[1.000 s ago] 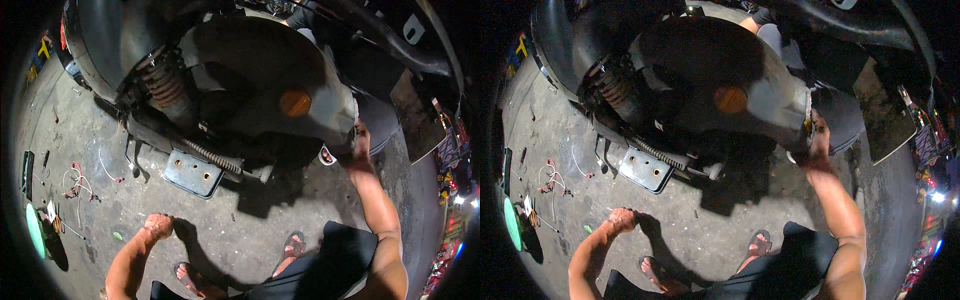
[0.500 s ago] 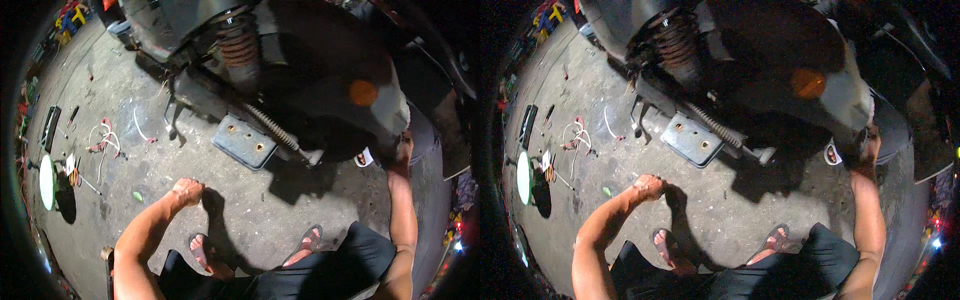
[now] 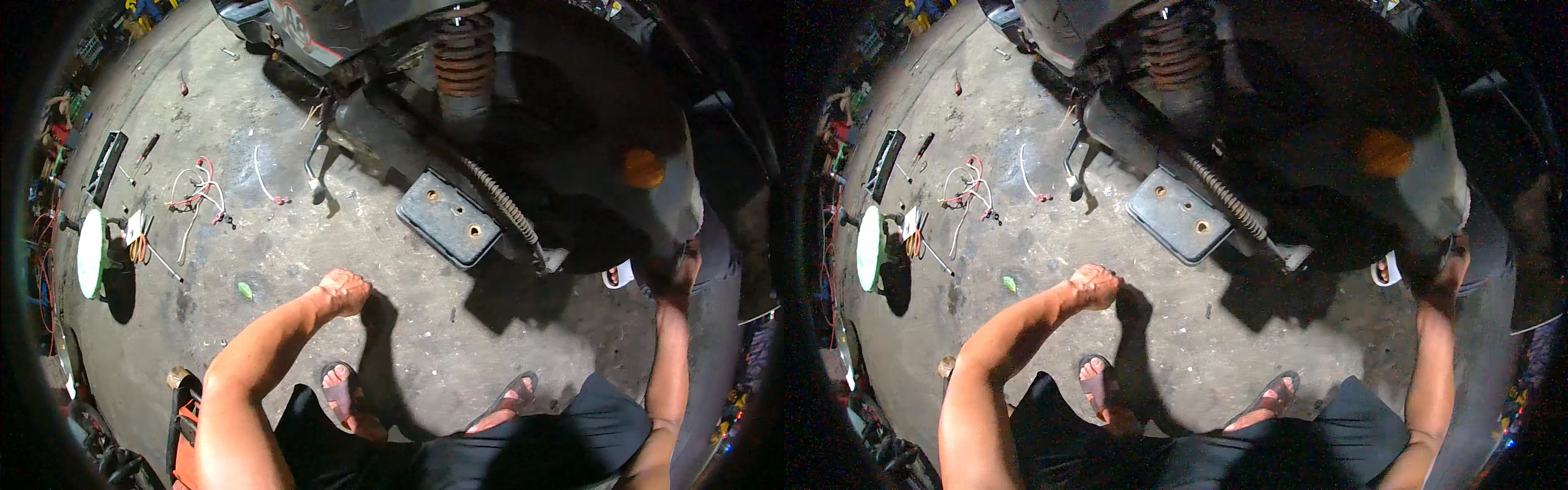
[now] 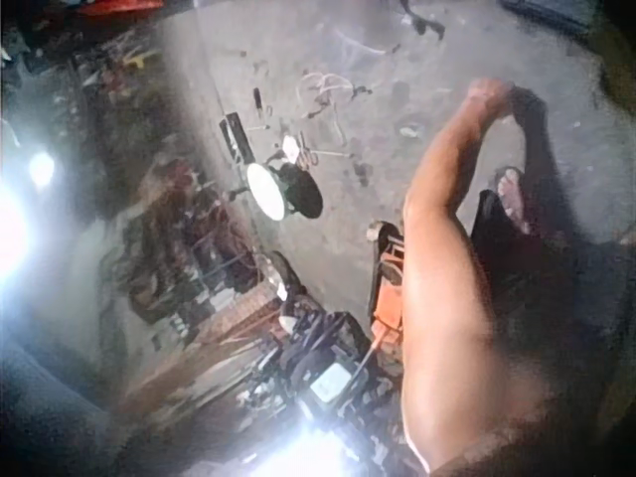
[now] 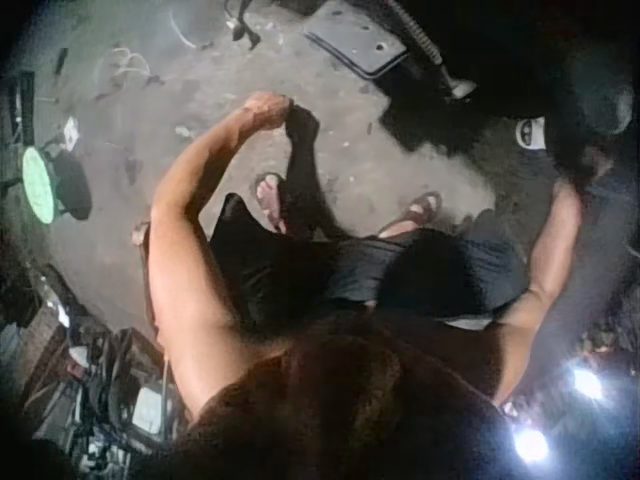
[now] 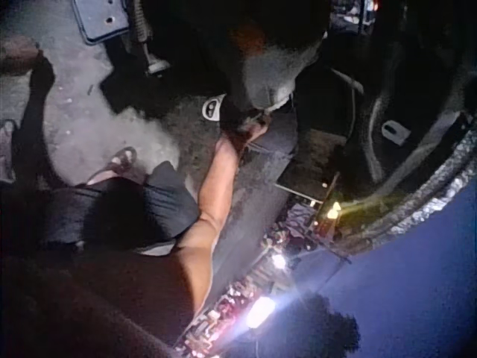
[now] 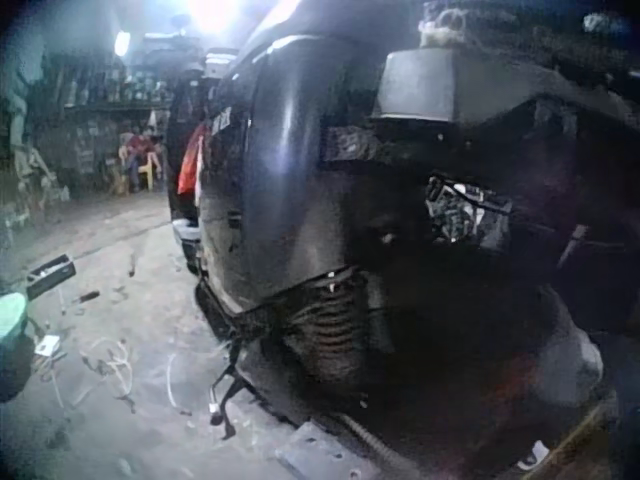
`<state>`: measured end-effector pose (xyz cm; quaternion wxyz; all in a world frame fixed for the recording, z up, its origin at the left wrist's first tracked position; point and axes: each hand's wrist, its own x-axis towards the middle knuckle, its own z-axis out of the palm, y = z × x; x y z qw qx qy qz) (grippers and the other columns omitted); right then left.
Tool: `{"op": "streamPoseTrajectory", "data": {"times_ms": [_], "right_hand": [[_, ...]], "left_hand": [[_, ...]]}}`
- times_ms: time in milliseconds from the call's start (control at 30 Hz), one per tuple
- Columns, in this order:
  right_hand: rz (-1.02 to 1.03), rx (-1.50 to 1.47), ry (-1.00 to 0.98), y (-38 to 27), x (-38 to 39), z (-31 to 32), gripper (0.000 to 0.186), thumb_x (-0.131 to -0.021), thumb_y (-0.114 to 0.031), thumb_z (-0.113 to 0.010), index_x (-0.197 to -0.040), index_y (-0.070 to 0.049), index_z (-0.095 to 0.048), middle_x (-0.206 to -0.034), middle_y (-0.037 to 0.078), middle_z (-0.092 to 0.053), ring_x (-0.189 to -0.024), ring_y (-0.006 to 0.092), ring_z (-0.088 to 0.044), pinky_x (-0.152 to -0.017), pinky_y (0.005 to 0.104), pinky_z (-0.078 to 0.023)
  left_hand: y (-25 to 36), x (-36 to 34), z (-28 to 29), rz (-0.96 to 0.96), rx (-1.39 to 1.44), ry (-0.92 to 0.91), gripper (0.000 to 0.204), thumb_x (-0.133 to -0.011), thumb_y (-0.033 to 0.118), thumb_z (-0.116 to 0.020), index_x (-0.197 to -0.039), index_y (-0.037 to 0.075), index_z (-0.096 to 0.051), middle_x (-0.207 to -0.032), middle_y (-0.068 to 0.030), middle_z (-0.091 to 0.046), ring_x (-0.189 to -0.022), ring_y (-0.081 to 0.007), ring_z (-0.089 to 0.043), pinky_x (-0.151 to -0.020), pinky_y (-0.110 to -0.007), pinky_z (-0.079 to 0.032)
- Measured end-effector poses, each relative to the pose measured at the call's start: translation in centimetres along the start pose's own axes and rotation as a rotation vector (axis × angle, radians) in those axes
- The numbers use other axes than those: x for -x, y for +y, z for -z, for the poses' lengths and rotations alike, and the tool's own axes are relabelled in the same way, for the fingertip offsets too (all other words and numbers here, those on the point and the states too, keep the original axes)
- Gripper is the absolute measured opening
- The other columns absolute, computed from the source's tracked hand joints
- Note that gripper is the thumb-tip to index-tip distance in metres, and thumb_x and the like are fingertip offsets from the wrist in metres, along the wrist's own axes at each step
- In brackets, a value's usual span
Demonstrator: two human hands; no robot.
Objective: The person handles and sorts electrical wires on the ground and reaches to touch the rear suspension and frame of a scooter by hand.
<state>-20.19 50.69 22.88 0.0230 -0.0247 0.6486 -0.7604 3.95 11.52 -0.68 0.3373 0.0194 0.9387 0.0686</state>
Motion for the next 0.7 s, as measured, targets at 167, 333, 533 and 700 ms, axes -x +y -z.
{"op": "streamPoseTrajectory", "data": {"times_ms": [167,333,533,700], "right_hand": [[-0.069,-0.052,0.056,1.7,-1.8,1.8,0.042,-0.091,-0.027,-0.035,-0.122,0.001,-0.043,-0.117,0.015,-0.051,-0.102,0.0292,-0.052,-0.086,0.0405,-0.044],[-0.088,-0.101,0.047,0.9,-1.6,1.6,0.046,-0.090,-0.032,-0.037,-0.124,-0.002,-0.042,-0.122,0.014,-0.048,-0.108,0.0302,-0.048,-0.091,0.0412,-0.040],[-0.147,-0.181,0.050,1.8,-1.3,0.6,0.051,-0.089,-0.039,-0.039,-0.127,-0.005,-0.041,-0.127,0.013,-0.044,-0.116,0.0315,-0.042,-0.097,0.0421,-0.035],[-0.183,-0.175,0.016,2.8,-2.0,1.1,0.057,-0.087,-0.045,-0.040,-0.131,-0.009,-0.037,-0.132,0.011,-0.040,-0.123,0.0311,-0.034,-0.101,0.0440,-0.031]], "left_hand": [[-0.4,0.7,-0.3,-0.072,-0.044,-0.027,0.020,-0.074,0.015,-0.050,-0.085,0.006,-0.065,-0.082,-0.0162,-0.065,-0.081,-0.0301,-0.064,-0.070,-0.039,-0.051],[-0.2,-0.1,-0.5,-0.057,-0.029,0.029,0.018,-0.072,0.013,-0.052,-0.082,0.006,-0.065,-0.083,-0.0152,-0.065,-0.082,-0.0301,-0.064,-0.070,-0.038,-0.051],[-0.9,1.2,-0.2,-0.010,-0.020,-0.047,0.021,-0.073,0.012,-0.051,-0.089,0.005,-0.063,-0.087,-0.0151,-0.065,-0.085,-0.0299,-0.063,-0.072,-0.038,-0.050],[-1.5,1.7,-0.5,0.063,-0.022,-0.041,0.022,-0.076,0.012,-0.052,-0.091,0.006,-0.065,-0.094,-0.0139,-0.065,-0.091,-0.0281,-0.062,-0.076,-0.037,-0.049]]}}
